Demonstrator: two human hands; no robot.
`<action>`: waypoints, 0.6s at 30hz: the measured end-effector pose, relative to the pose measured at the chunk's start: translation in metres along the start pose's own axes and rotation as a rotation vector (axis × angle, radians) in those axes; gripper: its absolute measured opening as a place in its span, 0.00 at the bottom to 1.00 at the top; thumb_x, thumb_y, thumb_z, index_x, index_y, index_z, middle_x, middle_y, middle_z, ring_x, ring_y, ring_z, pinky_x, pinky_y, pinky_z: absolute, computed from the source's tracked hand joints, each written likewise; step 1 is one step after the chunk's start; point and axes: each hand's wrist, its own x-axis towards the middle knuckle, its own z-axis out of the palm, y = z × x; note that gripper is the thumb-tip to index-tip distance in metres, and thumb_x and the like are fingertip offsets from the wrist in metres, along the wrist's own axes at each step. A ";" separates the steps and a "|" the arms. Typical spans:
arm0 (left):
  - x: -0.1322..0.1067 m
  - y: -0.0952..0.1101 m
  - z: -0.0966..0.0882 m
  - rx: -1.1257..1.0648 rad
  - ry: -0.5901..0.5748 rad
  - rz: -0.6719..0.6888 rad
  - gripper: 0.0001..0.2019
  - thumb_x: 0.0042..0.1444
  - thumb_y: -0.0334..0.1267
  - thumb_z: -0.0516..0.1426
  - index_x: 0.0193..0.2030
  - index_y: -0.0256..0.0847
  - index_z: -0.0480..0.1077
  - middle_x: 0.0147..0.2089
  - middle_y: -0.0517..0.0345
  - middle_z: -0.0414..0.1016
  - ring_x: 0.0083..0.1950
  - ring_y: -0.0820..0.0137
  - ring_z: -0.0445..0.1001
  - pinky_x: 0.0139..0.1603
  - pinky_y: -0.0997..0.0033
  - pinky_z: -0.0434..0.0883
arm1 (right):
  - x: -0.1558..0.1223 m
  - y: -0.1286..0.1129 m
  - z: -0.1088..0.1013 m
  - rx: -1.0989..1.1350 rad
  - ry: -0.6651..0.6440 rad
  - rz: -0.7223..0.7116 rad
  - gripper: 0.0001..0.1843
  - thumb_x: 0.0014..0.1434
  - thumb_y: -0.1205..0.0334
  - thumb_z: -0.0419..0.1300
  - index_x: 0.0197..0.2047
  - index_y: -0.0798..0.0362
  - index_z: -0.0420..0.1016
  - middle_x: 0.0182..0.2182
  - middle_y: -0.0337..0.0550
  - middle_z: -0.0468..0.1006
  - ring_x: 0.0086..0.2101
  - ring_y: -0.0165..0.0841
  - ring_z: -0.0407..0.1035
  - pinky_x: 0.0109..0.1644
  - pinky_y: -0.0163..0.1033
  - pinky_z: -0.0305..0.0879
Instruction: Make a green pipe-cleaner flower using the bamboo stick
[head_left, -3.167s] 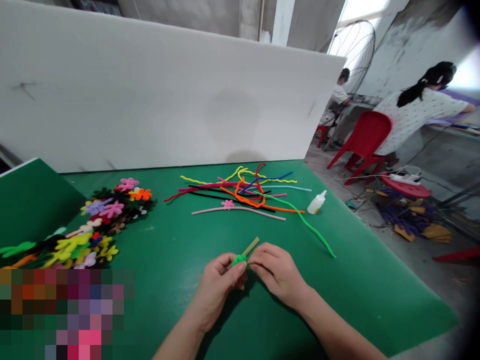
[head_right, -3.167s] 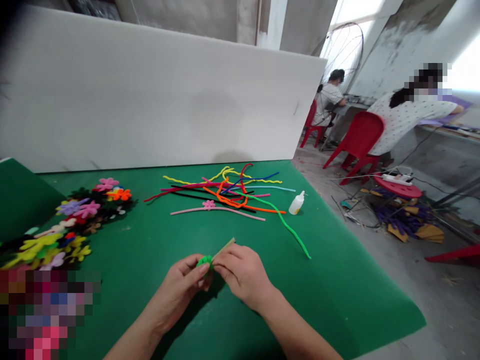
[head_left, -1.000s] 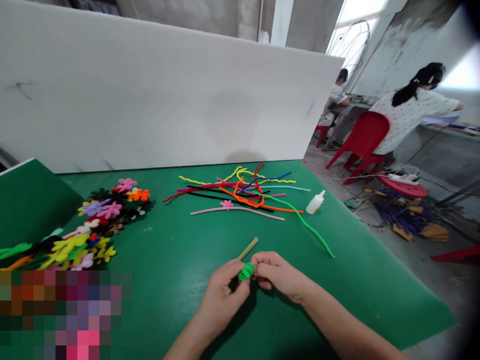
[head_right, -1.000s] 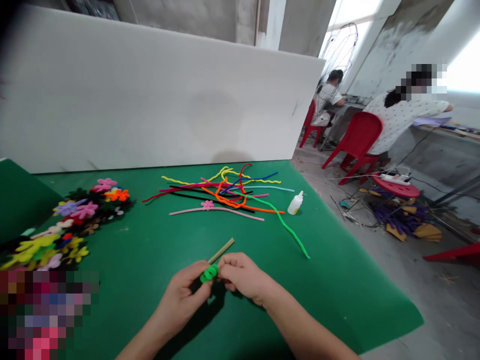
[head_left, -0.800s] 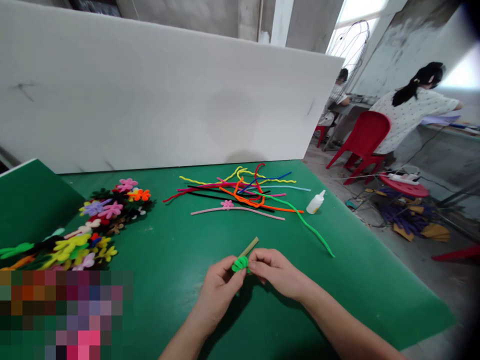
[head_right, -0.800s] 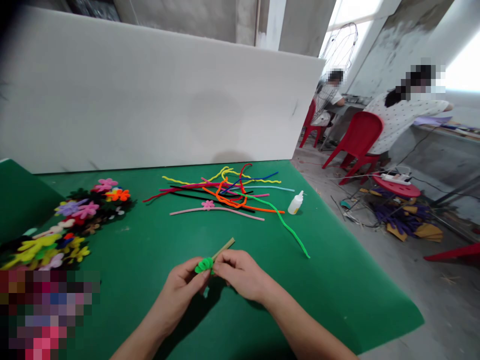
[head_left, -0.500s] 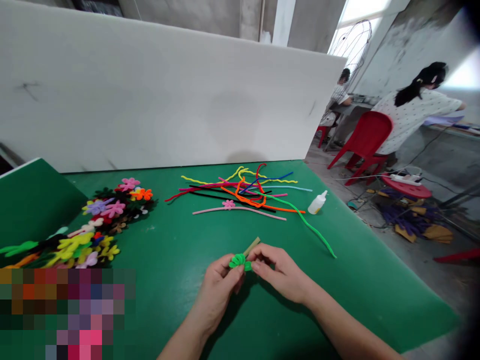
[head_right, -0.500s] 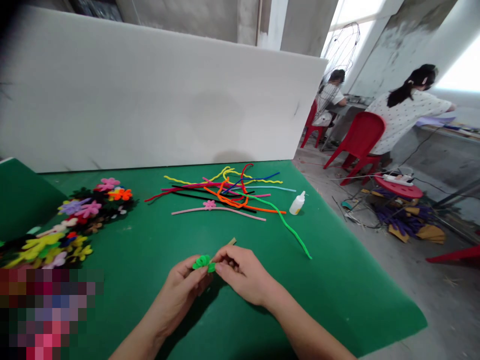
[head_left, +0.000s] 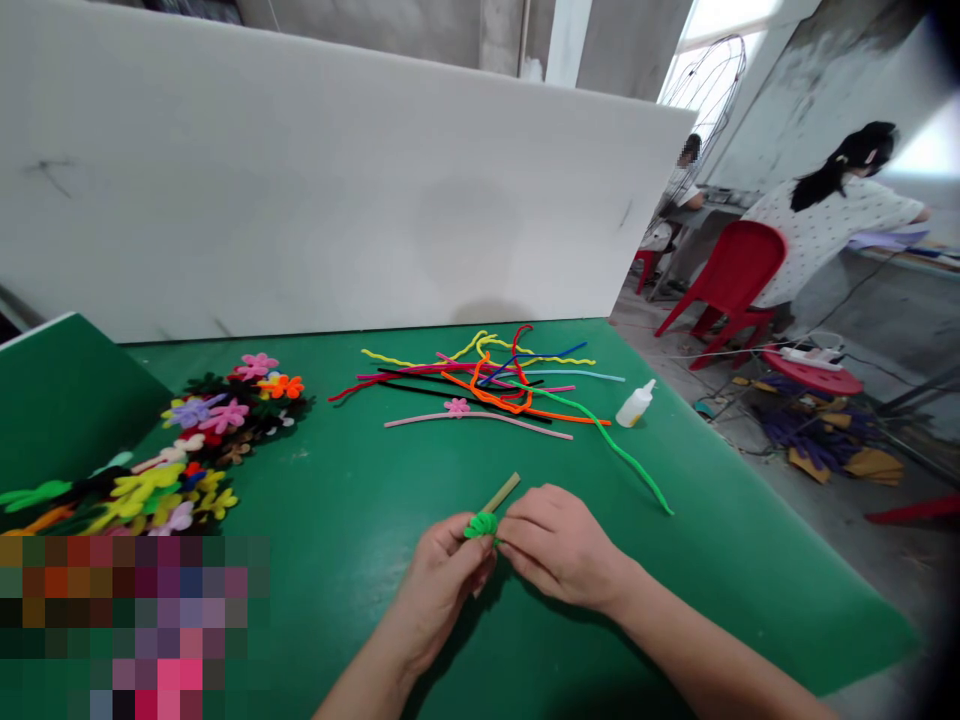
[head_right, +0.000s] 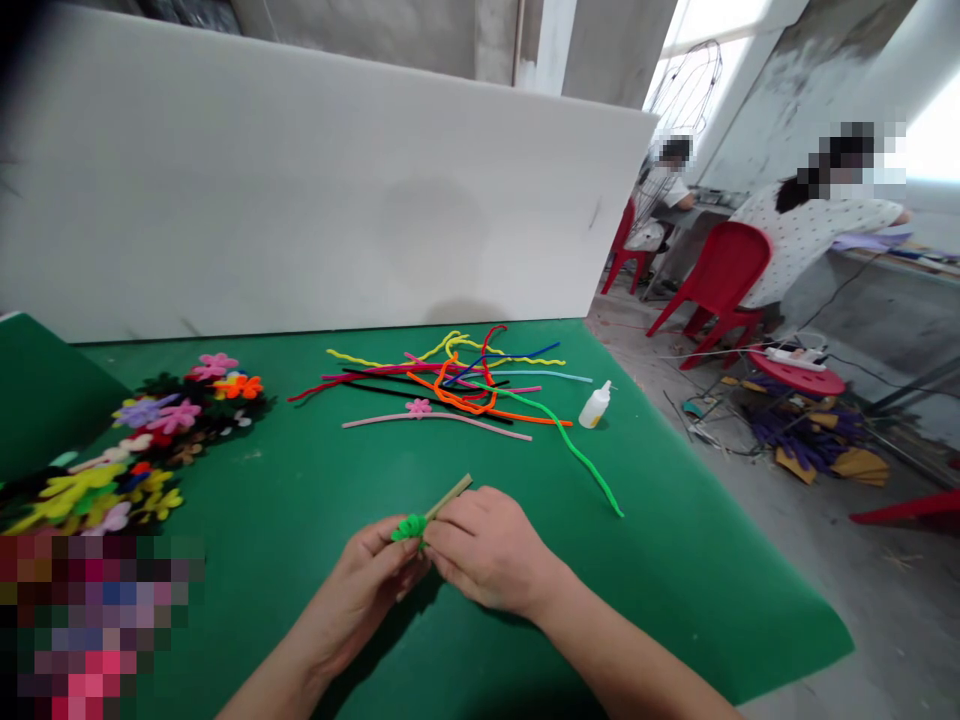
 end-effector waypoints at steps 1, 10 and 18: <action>0.000 0.000 0.000 0.016 0.007 0.002 0.08 0.46 0.36 0.58 0.22 0.35 0.65 0.17 0.67 0.57 0.20 0.79 0.51 0.21 0.78 0.50 | 0.001 0.000 0.000 0.001 0.001 0.000 0.10 0.59 0.65 0.48 0.34 0.55 0.70 0.29 0.44 0.74 0.30 0.32 0.64 0.33 0.38 0.57; -0.001 0.003 -0.002 0.336 0.028 0.158 0.08 0.47 0.35 0.55 0.20 0.38 0.63 0.19 0.67 0.56 0.22 0.77 0.52 0.23 0.77 0.53 | 0.006 -0.009 0.006 0.442 0.047 0.316 0.08 0.51 0.71 0.49 0.23 0.54 0.62 0.21 0.36 0.63 0.24 0.27 0.57 0.27 0.31 0.54; -0.004 0.008 0.003 0.637 -0.032 0.338 0.07 0.48 0.30 0.50 0.21 0.37 0.65 0.21 0.63 0.58 0.25 0.74 0.56 0.26 0.76 0.56 | 0.011 -0.011 0.011 1.277 -0.100 0.953 0.04 0.41 0.68 0.49 0.17 0.55 0.58 0.13 0.30 0.53 0.17 0.22 0.44 0.19 0.30 0.40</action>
